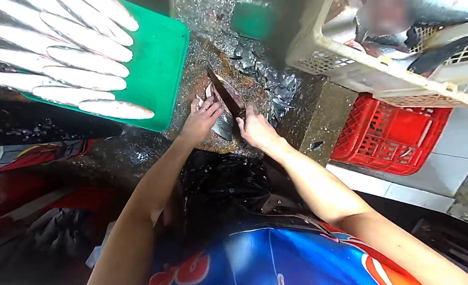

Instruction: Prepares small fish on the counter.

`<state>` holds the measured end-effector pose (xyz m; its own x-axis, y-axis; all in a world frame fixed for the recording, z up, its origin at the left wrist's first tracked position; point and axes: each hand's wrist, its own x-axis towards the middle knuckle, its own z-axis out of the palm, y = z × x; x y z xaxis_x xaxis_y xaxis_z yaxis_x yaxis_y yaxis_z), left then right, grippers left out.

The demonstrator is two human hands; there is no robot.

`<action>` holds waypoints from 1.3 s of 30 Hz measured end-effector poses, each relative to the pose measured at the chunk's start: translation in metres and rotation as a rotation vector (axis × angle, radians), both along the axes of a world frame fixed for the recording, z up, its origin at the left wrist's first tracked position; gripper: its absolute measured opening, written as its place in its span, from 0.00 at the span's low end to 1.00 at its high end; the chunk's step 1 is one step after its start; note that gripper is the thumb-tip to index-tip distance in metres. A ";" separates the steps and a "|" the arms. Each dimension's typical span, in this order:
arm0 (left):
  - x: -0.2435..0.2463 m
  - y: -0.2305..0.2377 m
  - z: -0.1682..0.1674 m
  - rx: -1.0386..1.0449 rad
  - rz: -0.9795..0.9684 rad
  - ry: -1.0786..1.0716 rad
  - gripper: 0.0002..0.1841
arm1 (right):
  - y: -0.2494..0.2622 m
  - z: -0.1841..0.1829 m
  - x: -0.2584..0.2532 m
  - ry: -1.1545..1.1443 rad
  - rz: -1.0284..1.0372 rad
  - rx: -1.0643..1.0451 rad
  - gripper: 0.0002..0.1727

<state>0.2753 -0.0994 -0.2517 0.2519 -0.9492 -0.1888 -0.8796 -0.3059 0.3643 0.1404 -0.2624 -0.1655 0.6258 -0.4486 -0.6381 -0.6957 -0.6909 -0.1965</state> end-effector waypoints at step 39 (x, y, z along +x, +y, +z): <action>0.035 -0.101 0.022 0.079 -0.571 -0.013 0.34 | -0.015 -0.076 -0.055 -0.314 -0.293 -0.368 0.37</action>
